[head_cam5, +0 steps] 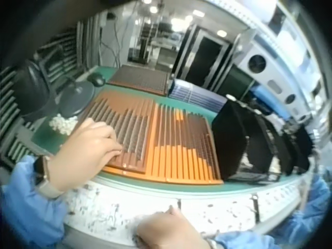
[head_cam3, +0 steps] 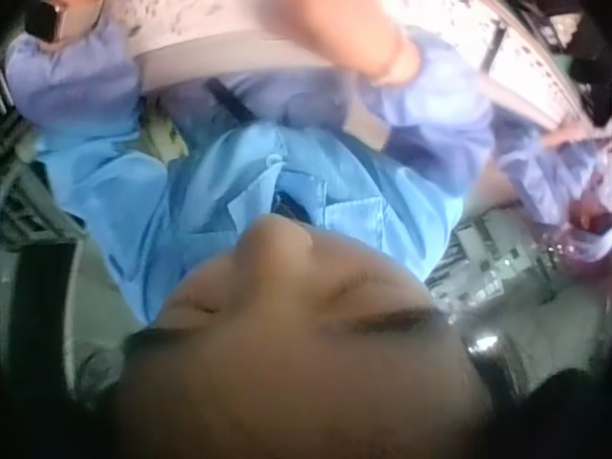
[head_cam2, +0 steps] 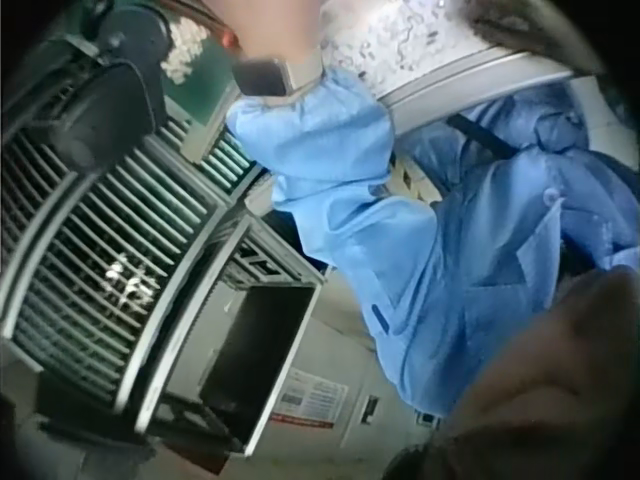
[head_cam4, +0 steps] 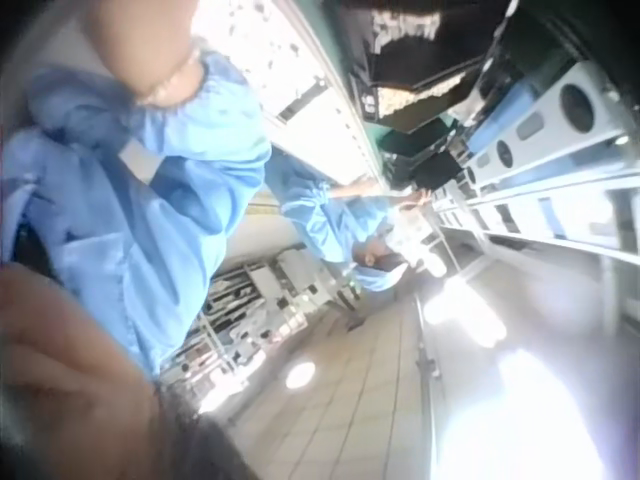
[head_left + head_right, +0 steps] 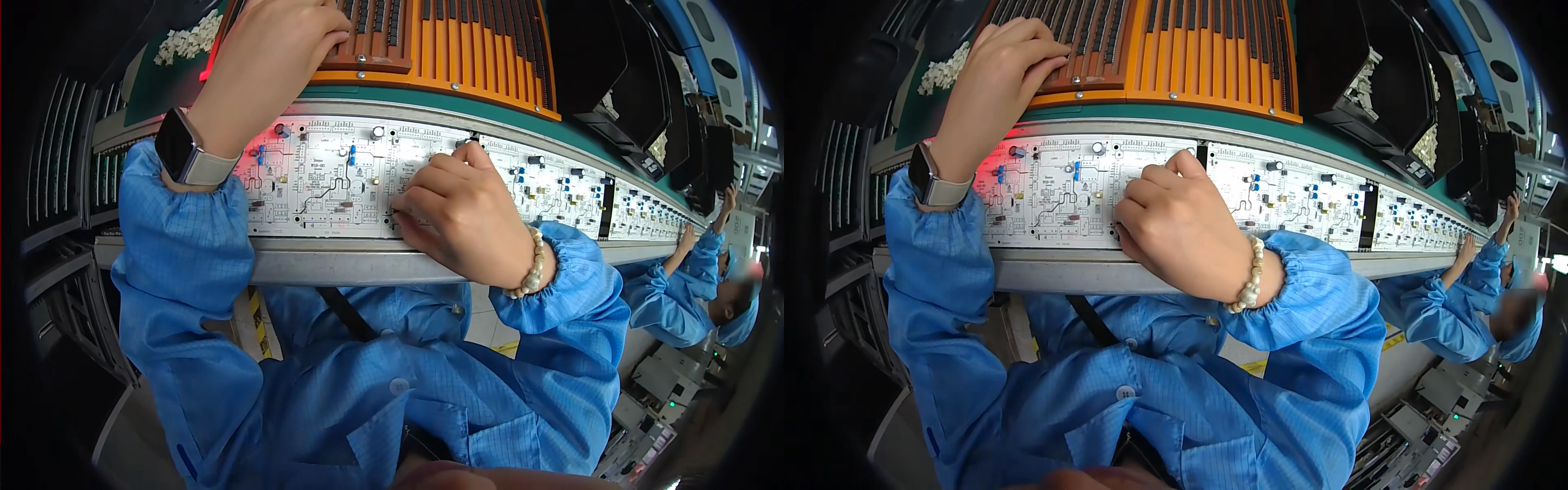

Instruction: Manually populating a printed circuit board with electronic components.

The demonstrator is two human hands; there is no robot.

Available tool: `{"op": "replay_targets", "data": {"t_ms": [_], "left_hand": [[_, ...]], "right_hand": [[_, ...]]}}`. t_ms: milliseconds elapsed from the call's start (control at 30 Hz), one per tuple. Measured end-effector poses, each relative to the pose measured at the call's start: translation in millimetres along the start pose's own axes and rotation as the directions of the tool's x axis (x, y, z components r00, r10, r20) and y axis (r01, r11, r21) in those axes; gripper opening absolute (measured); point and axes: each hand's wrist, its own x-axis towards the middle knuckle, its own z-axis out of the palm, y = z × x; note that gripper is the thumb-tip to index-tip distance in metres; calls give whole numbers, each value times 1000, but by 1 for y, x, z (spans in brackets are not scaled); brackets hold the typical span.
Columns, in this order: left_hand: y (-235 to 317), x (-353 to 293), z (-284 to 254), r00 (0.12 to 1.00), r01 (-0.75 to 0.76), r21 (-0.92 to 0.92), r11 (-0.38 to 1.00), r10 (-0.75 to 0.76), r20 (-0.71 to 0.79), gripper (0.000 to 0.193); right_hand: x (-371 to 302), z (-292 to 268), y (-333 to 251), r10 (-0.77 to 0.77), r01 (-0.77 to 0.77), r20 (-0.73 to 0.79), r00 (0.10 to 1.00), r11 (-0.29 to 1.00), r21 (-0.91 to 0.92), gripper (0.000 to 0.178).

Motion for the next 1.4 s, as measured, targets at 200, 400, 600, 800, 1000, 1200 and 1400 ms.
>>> {"op": "replay_targets", "data": {"t_ms": [200, 400, 600, 800, 1000, 1200, 1400], "left_hand": [[15, 6, -15, 1000, 0, -52, 999, 1, 19, 5], [21, 4, -20, 996, 16, -52, 999, -20, -91, 7], [39, -14, -18, 981, -104, -125, 987, 82, -173, 15], [49, -29, -11, 989, -119, -221, 968, 96, -110, 13], [53, -35, -10, 993, -121, -307, 944, 115, -36, 15], [58, -41, -12, 993, -109, -342, 934, 115, -1, 16], [62, -48, -15, 984, -147, -324, 935, 173, 52, 14]], "right_hand": [[2, 1, -9, 68, -62, 66, 996, 994, -88, 14], [4, 6, -19, 77, -61, 56, 995, 969, -239, 14], [4, 8, -35, 75, -37, 88, 993, 929, -368, 7], [-1, 1, -25, 55, -9, 147, 988, 956, -294, 13], [-13, -1, -41, -25, 90, 184, 983, 931, -353, 40], [-11, -17, -28, 24, 26, 150, 988, 947, -321, 30], [-4, -80, 77, 26, -207, -242, 970, 608, -766, 15]]}}
